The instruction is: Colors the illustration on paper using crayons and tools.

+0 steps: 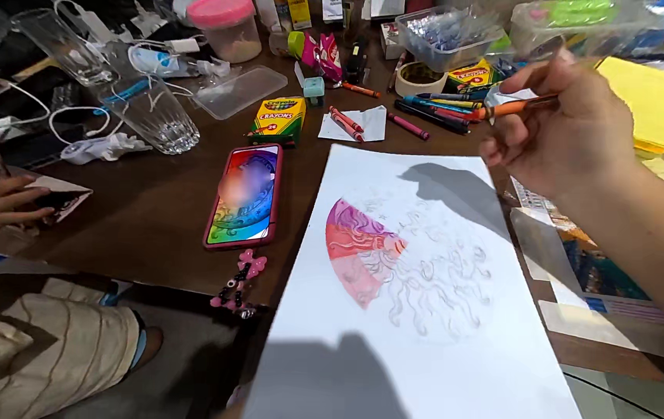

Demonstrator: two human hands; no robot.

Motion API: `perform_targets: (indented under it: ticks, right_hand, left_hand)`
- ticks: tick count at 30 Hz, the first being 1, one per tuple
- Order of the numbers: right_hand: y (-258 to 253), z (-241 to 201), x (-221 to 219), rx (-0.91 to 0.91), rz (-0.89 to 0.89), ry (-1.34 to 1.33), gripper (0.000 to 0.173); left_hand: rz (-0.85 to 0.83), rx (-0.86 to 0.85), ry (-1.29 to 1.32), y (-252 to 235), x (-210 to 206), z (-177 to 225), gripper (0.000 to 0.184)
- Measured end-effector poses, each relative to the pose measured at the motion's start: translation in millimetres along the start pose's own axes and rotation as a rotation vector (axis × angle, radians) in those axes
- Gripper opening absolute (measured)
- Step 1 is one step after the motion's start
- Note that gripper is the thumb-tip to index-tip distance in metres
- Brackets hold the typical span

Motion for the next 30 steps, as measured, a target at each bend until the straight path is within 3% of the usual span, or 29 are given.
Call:
perform_targets:
  ticks: [2, 4, 6, 9, 12, 15, 17, 18, 22, 26, 30]
  right_hand:
    - [0.4, 1.4, -2.4, 0.054, -0.116, 0.153, 0.024]
    - [2.6, 8.2, -8.6, 0.075, -0.225, 0.296, 0.01]
    - [6.1, 16.5, -14.9, 0.027, -0.278, 0.409, 0.01]
    - [10.3, 25.4, -20.2, -0.035, -0.298, 0.491, 0.017]
    - [10.8, 28.2, -20.4, -0.006, -0.327, 0.502, 0.019]
    - [9.4, 28.2, -17.1, 0.097, -0.358, 0.506, 0.023]
    - [9.1, 27.6, -15.8, 0.165, -0.386, 0.496, 0.026]
    - [9.3, 26.8, -16.0, 0.195, -0.4, 0.482, 0.027]
    - [15.7, 22.4, -20.0, 0.294, -0.403, 0.475, 0.026]
    - [22.4, 28.0, -31.1, 0.159, -0.386, 0.302, 0.042]
    - [28.6, 38.2, -40.4, -0.041, -0.302, 0.068, 0.035]
  left_hand:
    - [-0.057, 0.054, -0.043, 1.3, 18.6, 11.7, 0.03]
    - [0.046, 0.159, -0.034, -0.2, 39.9, 8.5, 0.024]
    - [0.15, 0.209, -0.032, 3.5, 63.7, -5.5, 0.025]
    - [0.082, 0.27, -0.071, 17.4, 82.5, -25.4, 0.038]
    - [-0.095, 0.391, -0.506, 24.9, 70.4, -20.1, 0.046]
    - [-0.312, 0.476, -0.882, 23.0, 52.7, 15.6, 0.043]
    - [-0.197, 0.418, -0.984, 24.5, 69.8, 49.0, 0.052]
    - [-0.056, 0.38, -0.987, 25.8, 84.4, 64.6, 0.053]
    - [0.577, 0.171, -1.0, 11.0, 137.3, 97.1, 0.031]
    - [0.793, 0.002, -1.022, -25.6, 167.6, 90.3, 0.017]
    - [0.88, 0.021, -0.98, -50.0, 179.5, 76.7, 0.018]
Point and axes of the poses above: each hand's wrist, its own y-axis away from the middle knuckle, its own x-axis out of the back of the hand, z = x × y, the point moved 6 cm from there along -y, towards the middle knuckle, and after that the axes turned 1 degree about -z, right-handed, at the moved point
